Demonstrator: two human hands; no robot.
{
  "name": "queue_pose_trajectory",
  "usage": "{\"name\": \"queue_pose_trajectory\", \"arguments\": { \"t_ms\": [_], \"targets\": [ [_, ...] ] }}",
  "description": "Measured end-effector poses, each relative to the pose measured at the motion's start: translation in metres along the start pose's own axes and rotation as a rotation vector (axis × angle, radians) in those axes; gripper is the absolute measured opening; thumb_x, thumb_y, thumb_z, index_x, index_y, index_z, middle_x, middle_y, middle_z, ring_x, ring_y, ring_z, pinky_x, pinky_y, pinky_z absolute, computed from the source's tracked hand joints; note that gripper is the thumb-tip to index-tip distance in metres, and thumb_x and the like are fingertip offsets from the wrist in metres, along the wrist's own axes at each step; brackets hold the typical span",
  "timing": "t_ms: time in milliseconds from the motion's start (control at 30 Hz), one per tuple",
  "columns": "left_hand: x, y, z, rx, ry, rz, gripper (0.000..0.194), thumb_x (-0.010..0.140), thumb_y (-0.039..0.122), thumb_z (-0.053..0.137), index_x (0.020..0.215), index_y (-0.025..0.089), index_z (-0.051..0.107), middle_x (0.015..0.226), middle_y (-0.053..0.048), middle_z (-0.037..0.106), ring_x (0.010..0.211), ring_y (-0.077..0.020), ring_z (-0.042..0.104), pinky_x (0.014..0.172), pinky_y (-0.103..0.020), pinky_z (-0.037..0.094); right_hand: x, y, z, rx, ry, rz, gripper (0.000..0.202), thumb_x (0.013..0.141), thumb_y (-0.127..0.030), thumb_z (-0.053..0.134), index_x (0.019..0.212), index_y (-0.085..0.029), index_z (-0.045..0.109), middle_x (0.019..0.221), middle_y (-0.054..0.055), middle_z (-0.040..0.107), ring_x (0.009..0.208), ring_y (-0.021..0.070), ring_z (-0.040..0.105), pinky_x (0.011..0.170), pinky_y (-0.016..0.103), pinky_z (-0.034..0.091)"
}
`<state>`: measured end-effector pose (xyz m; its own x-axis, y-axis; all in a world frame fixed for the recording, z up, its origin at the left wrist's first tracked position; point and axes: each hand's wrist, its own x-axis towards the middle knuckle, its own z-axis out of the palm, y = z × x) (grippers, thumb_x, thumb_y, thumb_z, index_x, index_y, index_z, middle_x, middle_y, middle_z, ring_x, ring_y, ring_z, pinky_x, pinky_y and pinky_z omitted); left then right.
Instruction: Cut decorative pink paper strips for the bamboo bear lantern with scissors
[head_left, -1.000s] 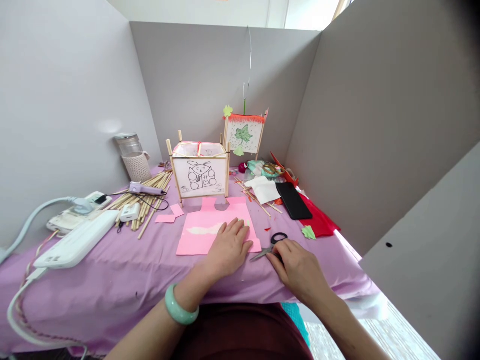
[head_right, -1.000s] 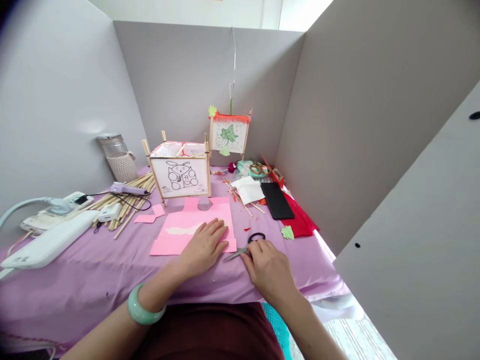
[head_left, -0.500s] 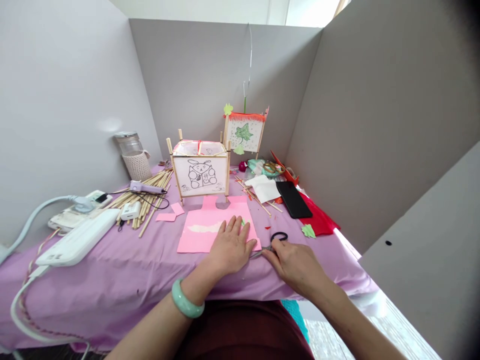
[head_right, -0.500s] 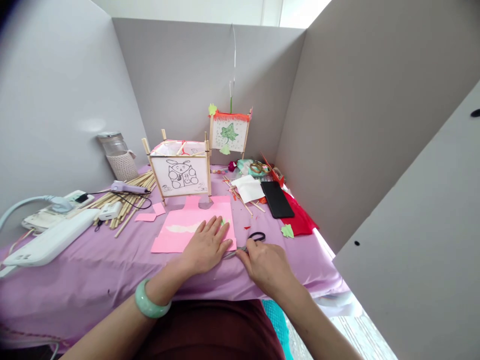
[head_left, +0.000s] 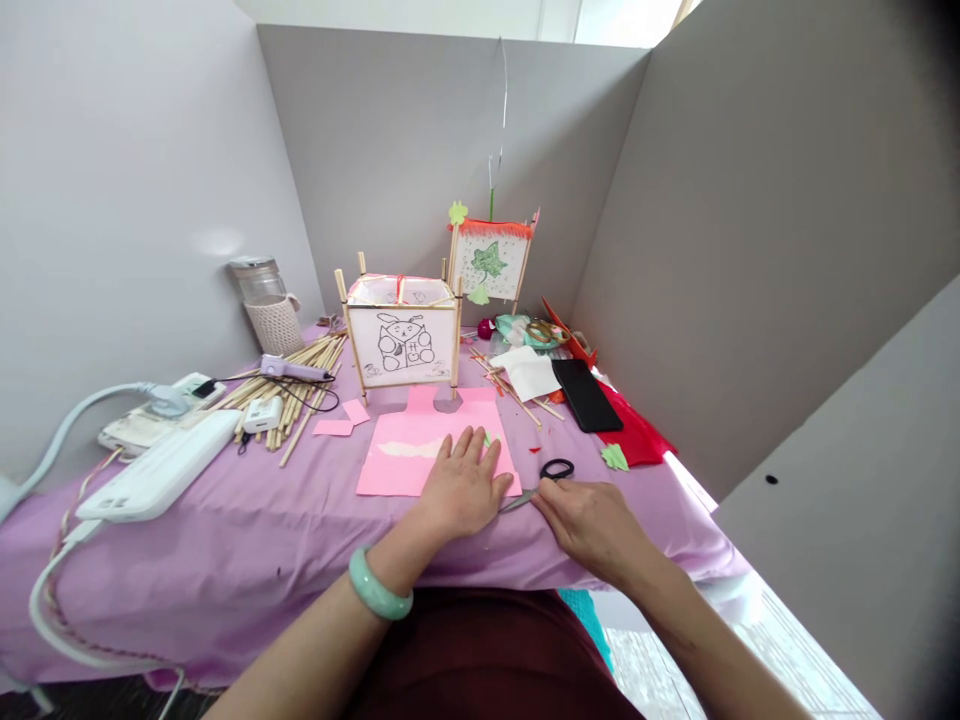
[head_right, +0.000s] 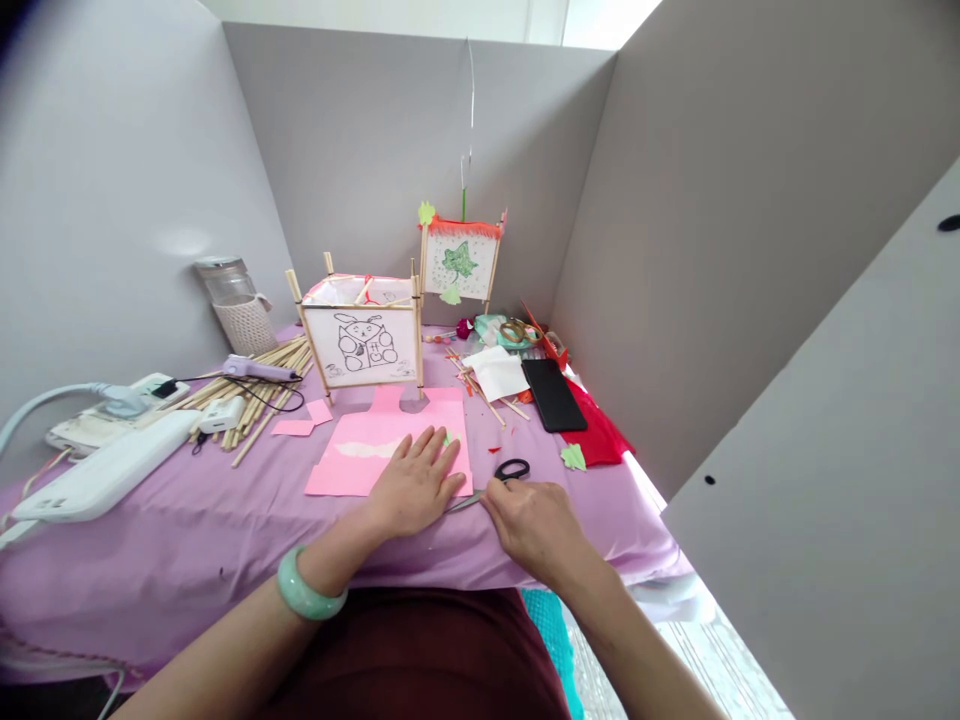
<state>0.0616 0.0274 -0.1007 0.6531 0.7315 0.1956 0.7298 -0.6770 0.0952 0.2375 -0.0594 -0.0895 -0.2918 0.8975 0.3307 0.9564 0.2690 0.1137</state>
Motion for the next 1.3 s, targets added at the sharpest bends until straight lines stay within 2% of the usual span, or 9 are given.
{"name": "queue_pose_trajectory", "arguments": {
  "t_ms": [300, 667, 933, 1133, 1300],
  "targets": [
    [0.000, 0.000, 0.001, 0.000, -0.013, 0.003, 0.060, 0.092, 0.049, 0.017, 0.138, 0.015, 0.032, 0.146, -0.015, 0.023, 0.136, -0.0296, 0.014, 0.108, -0.053, 0.013, -0.010, -0.009, 0.001, -0.054, 0.095, 0.044, 0.034, 0.094, -0.030, 0.033, 0.070, -0.018, 0.053, 0.058, 0.000, 0.058, 0.048, 0.0090, 0.047, 0.051, 0.027, 0.015],
    [0.000, -0.002, -0.002, -0.016, -0.016, 0.006, 0.058, 0.092, 0.048, 0.016, 0.138, 0.016, 0.032, 0.147, -0.012, 0.023, 0.136, -0.0282, 0.014, 0.108, -0.051, 0.013, -0.004, -0.017, 0.003, -0.080, 0.095, 0.113, 0.027, 0.093, -0.030, 0.038, 0.073, -0.019, 0.053, 0.059, -0.001, 0.059, 0.049, 0.0109, 0.051, 0.050, 0.027, 0.014],
    [0.001, -0.003, -0.003, -0.009, -0.058, 0.029, 0.058, 0.092, 0.046, 0.018, 0.139, 0.014, 0.030, 0.147, -0.014, 0.022, 0.136, -0.0289, 0.013, 0.107, -0.053, 0.012, -0.004, -0.019, 0.003, -0.055, 0.103, 0.054, 0.028, 0.093, -0.026, 0.037, 0.071, -0.018, 0.053, 0.060, 0.000, 0.059, 0.050, 0.0108, 0.051, 0.051, 0.027, 0.017],
    [0.002, -0.002, -0.002, -0.012, -0.058, 0.023, 0.058, 0.092, 0.046, 0.017, 0.139, 0.015, 0.030, 0.147, -0.014, 0.021, 0.136, -0.0294, 0.013, 0.107, -0.055, 0.011, -0.014, -0.024, 0.004, -0.085, 0.140, 0.103, 0.029, 0.093, -0.029, 0.037, 0.070, -0.019, 0.051, 0.056, 0.000, 0.057, 0.047, 0.0110, 0.050, 0.049, 0.027, 0.014],
    [0.002, -0.003, -0.003, -0.039, -0.071, 0.021, 0.059, 0.092, 0.047, 0.016, 0.140, 0.014, 0.029, 0.147, -0.014, 0.021, 0.136, -0.0298, 0.012, 0.107, -0.055, 0.011, -0.008, -0.030, 0.007, -0.111, 0.139, 0.143, 0.027, 0.092, -0.030, 0.038, 0.071, -0.019, 0.053, 0.057, 0.000, 0.057, 0.046, 0.0118, 0.050, 0.049, 0.027, 0.013]
  ]
}}
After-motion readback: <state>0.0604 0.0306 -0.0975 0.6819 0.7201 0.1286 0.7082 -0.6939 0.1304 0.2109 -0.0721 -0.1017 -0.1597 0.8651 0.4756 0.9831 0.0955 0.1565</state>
